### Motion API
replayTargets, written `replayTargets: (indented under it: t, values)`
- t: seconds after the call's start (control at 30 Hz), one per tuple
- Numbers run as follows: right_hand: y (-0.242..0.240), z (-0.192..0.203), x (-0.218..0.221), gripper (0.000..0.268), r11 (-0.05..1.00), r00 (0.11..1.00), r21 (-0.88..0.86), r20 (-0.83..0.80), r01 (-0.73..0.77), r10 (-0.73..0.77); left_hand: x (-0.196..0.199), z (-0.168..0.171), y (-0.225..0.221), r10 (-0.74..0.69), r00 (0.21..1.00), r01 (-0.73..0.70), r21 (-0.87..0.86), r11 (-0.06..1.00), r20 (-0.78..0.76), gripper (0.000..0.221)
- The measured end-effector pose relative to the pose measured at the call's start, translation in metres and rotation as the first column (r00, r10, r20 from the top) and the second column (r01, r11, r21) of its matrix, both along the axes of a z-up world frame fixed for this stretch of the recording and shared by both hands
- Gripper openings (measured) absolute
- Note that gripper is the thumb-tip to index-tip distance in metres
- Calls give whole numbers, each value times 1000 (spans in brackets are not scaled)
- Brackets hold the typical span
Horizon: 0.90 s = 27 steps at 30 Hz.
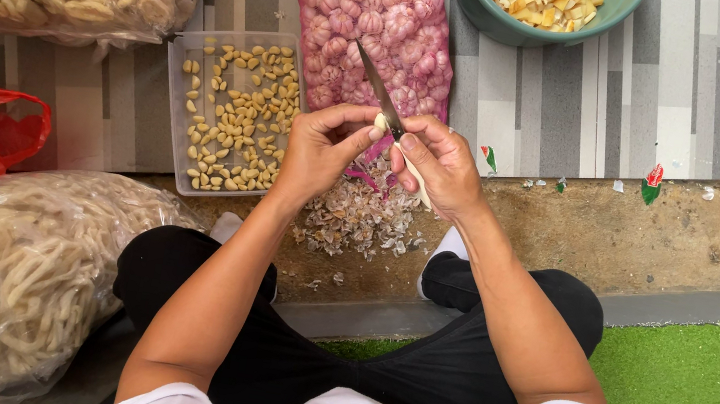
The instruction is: The person sits on the floor and peels garlic cloves using a small knife. They remove the outer skin and place the peeled cloves into a clear plastic container. The workspace includes a mesh bag of garlic, a bowl of peeled cloves, and plastic bags of other food items.
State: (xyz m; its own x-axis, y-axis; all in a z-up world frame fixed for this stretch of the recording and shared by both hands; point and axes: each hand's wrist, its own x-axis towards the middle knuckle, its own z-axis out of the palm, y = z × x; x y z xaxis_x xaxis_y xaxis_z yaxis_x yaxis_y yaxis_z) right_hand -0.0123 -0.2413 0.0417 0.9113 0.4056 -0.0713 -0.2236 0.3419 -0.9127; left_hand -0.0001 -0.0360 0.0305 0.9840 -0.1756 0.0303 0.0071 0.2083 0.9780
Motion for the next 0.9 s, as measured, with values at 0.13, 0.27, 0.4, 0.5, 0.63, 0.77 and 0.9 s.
replayTargets:
  t: [0.13,0.27,0.4,0.5,0.63,0.77,0.9]
  values:
    - [-2,3,-1,27,998,999,-52,32,-18,19,2,-5,0,-26,999,23,-53,998,-42,24]
    - [1,7,-2,30,996,999,-89,46,-14,18,2,-8,1,-32,998,28,-91,995,-45,26]
    - [2,8,-2,33,988,997,-151,81,8,4,2,-12,1,-56,997,49,-122,991,-58,29]
    - [2,7,-3,34,980,996,-198,89,-5,24,3,-15,-3,-4,995,-11,-144,990,-98,27]
    - [3,3,-3,37,988,998,-151,64,-2,12,2,-14,-2,-9,992,-15,-184,983,-127,25]
    - [2,1,-1,37,992,997,-122,77,16,-6,2,-10,-1,-51,989,17,-228,974,-142,26]
    - [1,1,-2,38,989,997,-146,77,-16,28,3,-13,-3,-51,990,15,-265,964,-130,25]
